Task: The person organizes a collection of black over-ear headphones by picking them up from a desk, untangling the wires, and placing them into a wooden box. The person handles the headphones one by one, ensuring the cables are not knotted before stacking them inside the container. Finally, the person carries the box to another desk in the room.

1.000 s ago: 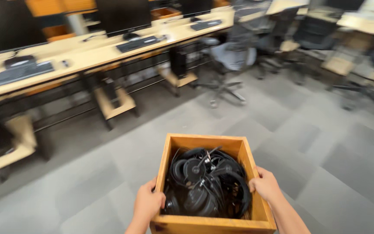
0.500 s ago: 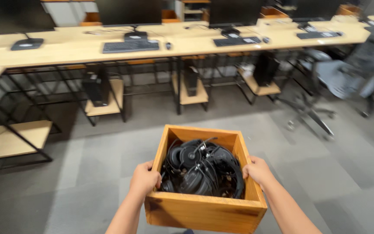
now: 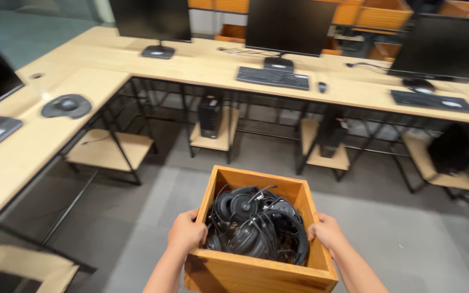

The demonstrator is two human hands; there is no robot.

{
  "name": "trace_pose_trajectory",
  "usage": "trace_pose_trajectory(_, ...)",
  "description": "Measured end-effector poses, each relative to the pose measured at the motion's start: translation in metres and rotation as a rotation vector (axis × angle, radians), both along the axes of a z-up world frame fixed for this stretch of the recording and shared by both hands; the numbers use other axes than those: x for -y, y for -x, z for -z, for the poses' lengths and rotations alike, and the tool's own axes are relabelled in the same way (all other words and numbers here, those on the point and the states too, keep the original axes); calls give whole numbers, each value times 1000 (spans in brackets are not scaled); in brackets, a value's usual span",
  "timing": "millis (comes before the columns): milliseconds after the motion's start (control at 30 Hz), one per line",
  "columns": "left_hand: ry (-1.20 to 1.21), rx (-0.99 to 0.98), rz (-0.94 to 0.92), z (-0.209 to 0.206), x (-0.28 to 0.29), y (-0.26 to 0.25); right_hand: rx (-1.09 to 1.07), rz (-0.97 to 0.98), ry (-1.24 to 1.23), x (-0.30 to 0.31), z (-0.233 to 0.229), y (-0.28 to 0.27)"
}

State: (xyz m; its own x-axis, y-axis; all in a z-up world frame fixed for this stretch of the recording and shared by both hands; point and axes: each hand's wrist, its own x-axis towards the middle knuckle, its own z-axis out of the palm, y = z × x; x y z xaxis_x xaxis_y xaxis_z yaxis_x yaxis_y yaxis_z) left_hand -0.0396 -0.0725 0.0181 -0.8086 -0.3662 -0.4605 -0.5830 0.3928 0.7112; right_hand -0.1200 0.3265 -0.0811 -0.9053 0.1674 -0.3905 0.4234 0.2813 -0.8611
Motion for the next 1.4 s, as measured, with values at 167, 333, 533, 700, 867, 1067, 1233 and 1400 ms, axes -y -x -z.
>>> trace_pose_trajectory(167,-61,1,-137,-1,55,26,35,-107,49,66,4,74)
trace_pose_trajectory(333,-97,2,-219,11,96,71,24,-215,-20,125,-1,155)
trace_pose_trajectory(533,-119,-59,-344,26,146,157,37,-328,-45,202,-3,280)
trace_pose_trajectory(700,-190,-124,-482,14,191,238,17,-438,-16,271,-10,404)
trace_pose_trajectory(867,-173,-222,-566,9,229,300,-24,-507,-46,340,-28,499)
trace_pose_trajectory(1067,-153,-160,-638,8,297,370,-32,-577,-40,425,-9,587)
trace_pose_trajectory(1233,-147,-152,-620,33,376,446,20,-587,10,499,31,662)
trace_pose_trajectory(1400,-72,-97,-571,33,468,525,-7,-571,-85,581,31,741)
